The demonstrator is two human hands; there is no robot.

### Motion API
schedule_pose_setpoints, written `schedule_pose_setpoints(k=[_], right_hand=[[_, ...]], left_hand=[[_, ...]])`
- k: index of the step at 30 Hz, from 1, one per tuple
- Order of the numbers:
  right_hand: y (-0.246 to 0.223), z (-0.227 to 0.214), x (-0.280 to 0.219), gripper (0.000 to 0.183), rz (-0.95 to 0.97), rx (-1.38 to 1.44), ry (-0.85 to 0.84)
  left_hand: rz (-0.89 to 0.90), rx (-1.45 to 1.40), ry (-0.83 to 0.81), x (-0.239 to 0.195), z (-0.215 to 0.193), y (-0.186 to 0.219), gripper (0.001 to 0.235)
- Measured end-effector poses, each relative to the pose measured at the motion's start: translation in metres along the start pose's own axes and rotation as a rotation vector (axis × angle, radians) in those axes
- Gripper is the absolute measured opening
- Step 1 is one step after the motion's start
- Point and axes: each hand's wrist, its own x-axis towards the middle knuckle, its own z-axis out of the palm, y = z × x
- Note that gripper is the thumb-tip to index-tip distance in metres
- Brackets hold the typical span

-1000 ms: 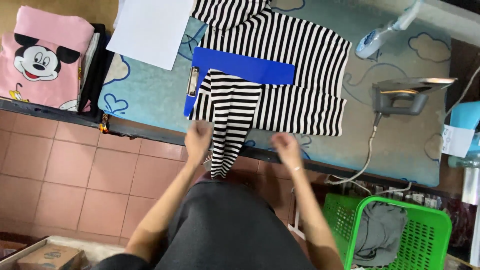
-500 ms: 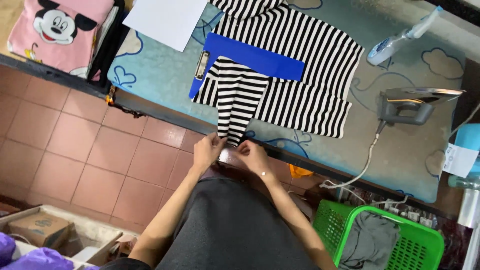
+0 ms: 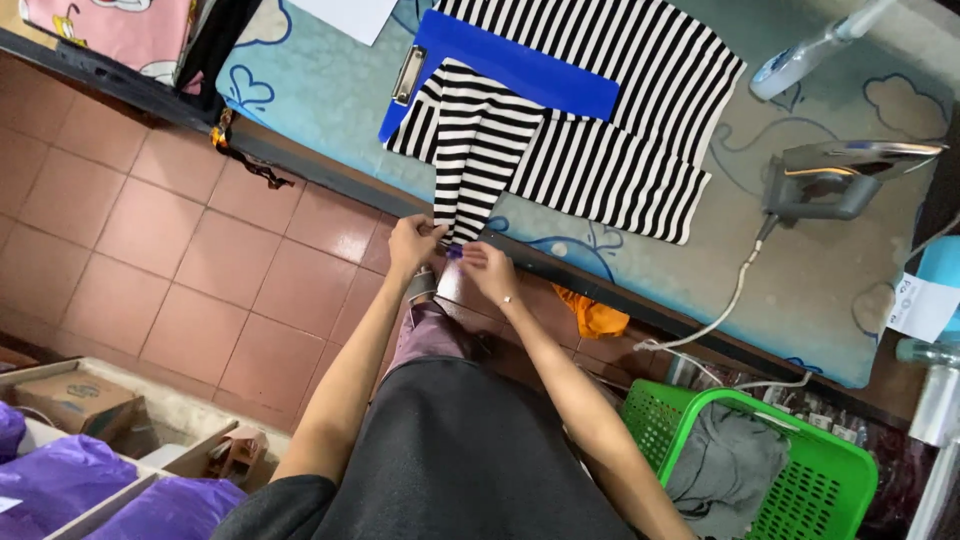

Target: Ironing a striped long-sleeved shirt on an ironing board and then folding it using a guide board.

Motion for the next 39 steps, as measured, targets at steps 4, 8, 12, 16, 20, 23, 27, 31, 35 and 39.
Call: schedule_pose_setpoints(k=[4,8,12,16,20,23,27,31,35,39], right_hand=[[-0.014,0.012,-0.017,0.049,-0.038,0.117,-0.018],[-0.081,0.015,-0.056,0.075,0.02,-0.156,0.117],[-0.141,-0.011,-0.084,0.051,0.048,-0.112,0.438],[-0.109,-0.077,-0.049,0.041,-0.12,-0.192,0.625],[-0.183,-0.154,-0.041,0.054,-0.296,-0.188,0.603],[-0.241,-0.212,-0.014,0.049,-0.374,-0.452,0.617],[-0.241,-0.309,0.06,0.047,-0.439,-1.207,0.761],[-0.277,-0.367,0.104,0.039,-0.448,-1.515,0.805],[-0.272,-0.416,0.152,0.047,-0.619,-1.614,1.088],[-0.251,-0.451,0.197,0.04,-0.528,-1.458,1.12]], left_hand=[[0.06,0.122,0.023,-0.029,-0.004,0.017,0.028],[0.05,0.062,-0.083,-0.049,-0.002,0.052,0.032],[0.008,-0.769,-0.171,-0.064,-0.01,0.107,0.025],[0.033,-0.988,-0.126,-0.062,-0.047,0.169,0.009],[0.36,-0.48,-0.194,-0.004,-0.007,0.124,0.018],[0.647,0.07,-0.031,0.037,0.013,0.098,0.034],[0.812,0.557,0.25,0.082,0.01,0.099,0.067],[0.707,0.757,0.246,0.113,0.01,0.083,0.075],[0.583,0.741,0.215,0.116,0.012,0.087,0.08],[0.399,0.64,0.291,0.117,0.009,0.102,0.07]])
